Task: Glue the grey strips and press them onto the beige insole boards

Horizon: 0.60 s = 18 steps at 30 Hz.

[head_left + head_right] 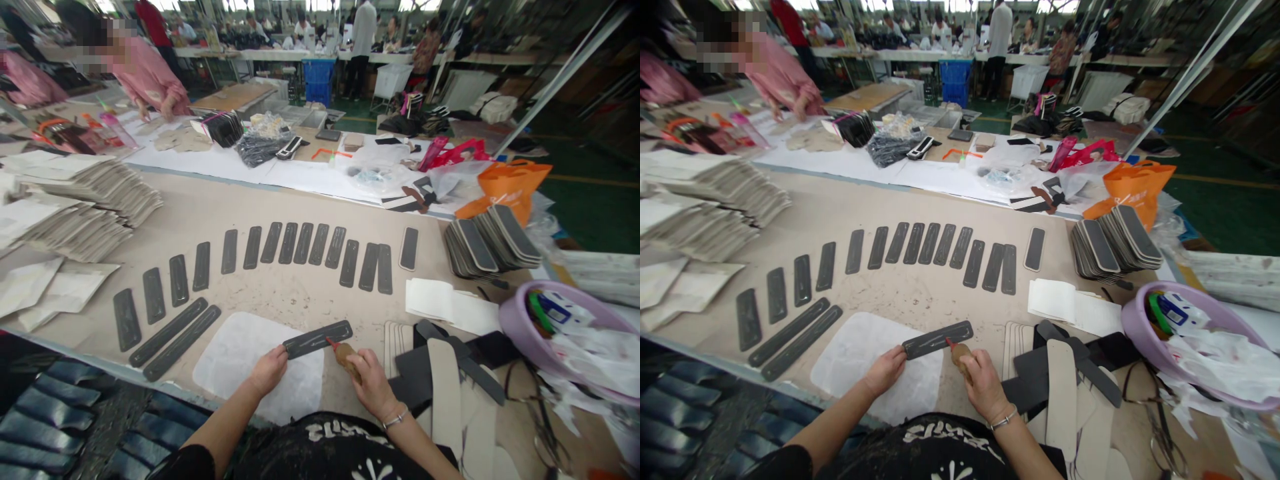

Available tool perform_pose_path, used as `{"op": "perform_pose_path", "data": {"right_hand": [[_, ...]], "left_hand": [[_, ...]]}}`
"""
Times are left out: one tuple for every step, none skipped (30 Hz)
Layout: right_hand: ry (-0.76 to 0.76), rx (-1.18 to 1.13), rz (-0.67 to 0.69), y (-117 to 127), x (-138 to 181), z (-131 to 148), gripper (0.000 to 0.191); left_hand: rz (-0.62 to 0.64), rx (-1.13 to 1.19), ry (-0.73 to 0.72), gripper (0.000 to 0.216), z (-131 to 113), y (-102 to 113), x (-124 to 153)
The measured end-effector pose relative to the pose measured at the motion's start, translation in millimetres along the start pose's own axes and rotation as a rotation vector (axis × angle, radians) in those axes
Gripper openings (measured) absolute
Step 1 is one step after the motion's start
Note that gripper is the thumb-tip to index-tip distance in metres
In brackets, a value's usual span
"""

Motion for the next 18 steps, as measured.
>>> {"op": "perform_pose_path", "data": {"right_hand": [[0.012,0.009,-0.006,-1,-2,-1,0.043],[0.017,0.024,-0.019,0,-4,-3,0.042],[0.014,0.043,-0.040,2,-6,-8,0.041],[0.001,0.066,-0.066,5,-7,-13,0.039],[-0.018,0.089,-0.095,10,-8,-19,0.037],[-0.035,0.107,-0.123,15,-9,-24,0.035],[-0.047,0.114,-0.145,20,-10,-28,0.033],[-0.051,0.111,-0.164,25,-10,-30,0.030],[-0.049,0.097,-0.181,30,-11,-31,0.027],[-0.045,0.076,-0.197,33,-11,-30,0.025],[-0.040,0.054,-0.219,35,-11,-28,0.024],[-0.042,0.038,-0.242,36,-10,-26,0.025],[-0.055,0.030,-0.266,37,-10,-24,0.027],[-0.070,0.030,-0.311,38,-9,-24,0.031],[-0.093,0.038,-0.332,38,-8,-25,0.034],[-0.120,0.034,-0.352,38,-8,-26,0.036],[-0.137,0.037,-0.355,39,-8,-29,0.038],[-0.160,0.043,-0.354,40,-8,-31,0.038]], "left_hand": [[0.001,0.005,0.004,0.024,0,0,0],[0.002,0.011,0.007,0.024,0,0,0],[0.004,0.016,0.005,0.024,0,1,0],[0.008,0.015,0.001,0.024,0,1,0],[0.012,0.009,-0.002,0.024,0,1,0],[0.016,-0.002,-0.003,0.024,-1,2,-1],[0.022,-0.017,-0.003,0.024,-1,2,-1],[0.030,-0.031,-0.003,0.024,-3,4,0],[0.038,-0.043,-0.002,0.024,-5,6,0],[0.045,-0.051,-0.001,0.023,-7,9,1],[0.052,-0.057,0.001,0.021,-10,13,2],[0.054,-0.062,0.004,0.020,-11,18,3],[0.052,-0.068,0.012,0.018,-12,24,3],[0.043,-0.076,0.023,0.016,-10,32,3],[0.032,-0.087,0.036,0.016,-7,41,2],[0.019,-0.100,0.050,0.016,-1,52,2],[0.005,-0.113,0.066,0.017,7,64,1],[-0.009,-0.127,0.083,0.018,16,77,2]]}}
Point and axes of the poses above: each hand's wrist, its own x-axis away from the middle knuckle, its own y-axis out of the back of the hand, z = x × y, the point moved 2 cm from there along -x, towards the middle knuckle, and after that the axes turned 10 degrees about -y, right-handed, at the moved point
